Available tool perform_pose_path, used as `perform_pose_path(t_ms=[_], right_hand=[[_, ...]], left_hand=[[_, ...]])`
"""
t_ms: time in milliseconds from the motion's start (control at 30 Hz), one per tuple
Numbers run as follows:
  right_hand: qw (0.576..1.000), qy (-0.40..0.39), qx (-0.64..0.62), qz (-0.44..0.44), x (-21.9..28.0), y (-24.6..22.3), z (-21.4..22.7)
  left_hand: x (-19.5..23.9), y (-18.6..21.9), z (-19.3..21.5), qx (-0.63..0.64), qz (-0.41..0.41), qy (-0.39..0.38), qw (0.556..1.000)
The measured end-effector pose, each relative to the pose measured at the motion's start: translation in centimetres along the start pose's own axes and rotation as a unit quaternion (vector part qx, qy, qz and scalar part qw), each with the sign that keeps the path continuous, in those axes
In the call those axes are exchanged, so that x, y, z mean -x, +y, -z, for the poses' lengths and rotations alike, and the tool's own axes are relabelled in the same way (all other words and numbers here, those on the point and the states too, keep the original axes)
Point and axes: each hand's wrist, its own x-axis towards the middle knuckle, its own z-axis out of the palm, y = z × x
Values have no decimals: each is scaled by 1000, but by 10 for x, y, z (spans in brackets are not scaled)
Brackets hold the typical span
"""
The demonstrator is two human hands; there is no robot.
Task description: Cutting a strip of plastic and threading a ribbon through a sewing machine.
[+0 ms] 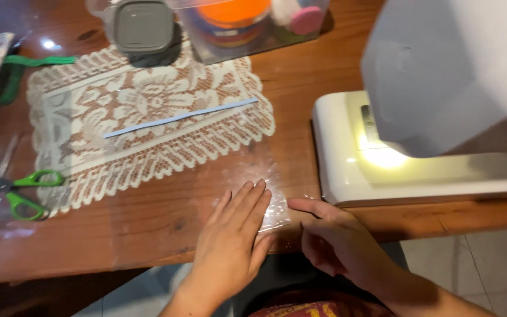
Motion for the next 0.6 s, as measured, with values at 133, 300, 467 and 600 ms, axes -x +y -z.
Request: perform_pose_path(t_ms=[133,300,467,600], right_hand=[[981,-14,112,158,0,22,-1],[726,117,470,488,7,15,-7],[655,172,570,465,-10,36,1],[679,193,588,395,-12,37,1]], left_hand=[[26,-22,4,-79,92,3,993],[81,-71,23,-199,344,44,917],[104,-81,40,-183,373,59,907],[80,-110,53,-135,362,26,922]])
